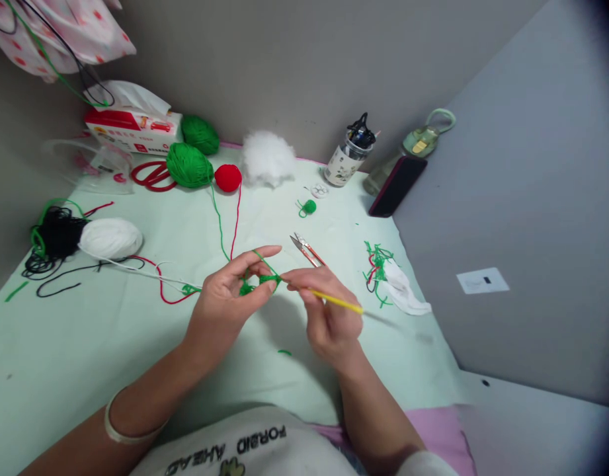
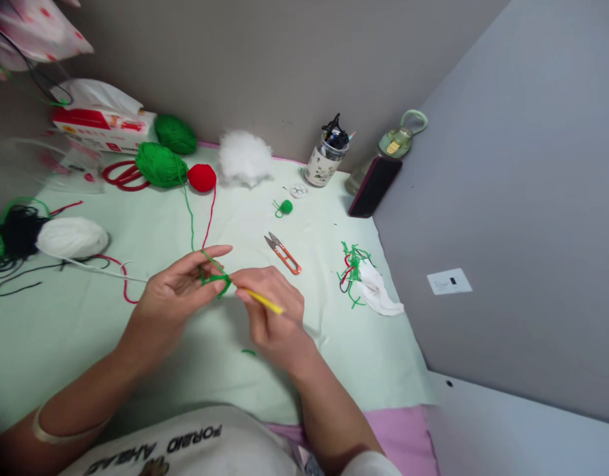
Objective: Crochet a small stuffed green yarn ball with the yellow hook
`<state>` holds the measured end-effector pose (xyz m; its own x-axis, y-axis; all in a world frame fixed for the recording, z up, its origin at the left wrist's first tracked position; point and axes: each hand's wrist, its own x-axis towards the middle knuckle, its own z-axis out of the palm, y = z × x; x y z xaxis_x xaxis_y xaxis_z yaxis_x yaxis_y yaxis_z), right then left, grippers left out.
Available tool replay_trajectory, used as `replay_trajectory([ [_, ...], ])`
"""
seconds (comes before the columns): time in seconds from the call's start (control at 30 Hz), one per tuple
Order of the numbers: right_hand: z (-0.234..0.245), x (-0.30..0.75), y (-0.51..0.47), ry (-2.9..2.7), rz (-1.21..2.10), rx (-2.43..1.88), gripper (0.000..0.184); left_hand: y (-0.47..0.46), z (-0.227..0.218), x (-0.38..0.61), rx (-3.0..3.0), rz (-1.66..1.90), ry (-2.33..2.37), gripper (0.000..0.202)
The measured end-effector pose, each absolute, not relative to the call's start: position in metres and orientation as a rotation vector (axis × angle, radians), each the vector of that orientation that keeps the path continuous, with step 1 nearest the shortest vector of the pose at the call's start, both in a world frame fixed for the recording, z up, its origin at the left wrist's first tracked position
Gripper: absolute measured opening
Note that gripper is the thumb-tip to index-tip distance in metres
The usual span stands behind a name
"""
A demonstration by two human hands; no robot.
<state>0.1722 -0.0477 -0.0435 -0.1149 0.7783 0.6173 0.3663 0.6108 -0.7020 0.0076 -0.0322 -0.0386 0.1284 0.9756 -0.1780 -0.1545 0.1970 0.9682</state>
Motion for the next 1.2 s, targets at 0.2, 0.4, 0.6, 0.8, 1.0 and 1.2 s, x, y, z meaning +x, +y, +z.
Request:
replay_trajectory([
  [0.2,-0.052,0.169,-0.047,-1.935,-0.092,-0.944,0.031,-0.033,-0.038,0.014,0.715,0.983,0.899,0.051],
  [0.4,-0.044,0.171,-0.039,-1.361,0.694,-0.938,0.021,-0.025,-0.041,0.006,0.521,0.865,0.747,0.043],
  [0.6,-0.05,0.165,-0.038,-1.395,0.787,-0.958,0.022,-0.028,-0.038,0.011,0.714,0.965,0.861,0.041],
  [0.8,-0.054,0.165,-0.046,-1.773,0.202,-0.968,0.046,-0.028,-0.041,0.015,0.525,0.944,0.775,0.039],
  [1.0,-0.042,0.17,-0.04,-1.286,0.762,-0.936,0.02,-0.021,-0.045,0.007,0.428,0.906,0.718,0.03],
  [1.2,-0.047,0.167,-0.036,-1.195,1.059,-0.956,0.014,-0.026,-0.04,0.005,0.754,0.867,0.782,0.034],
])
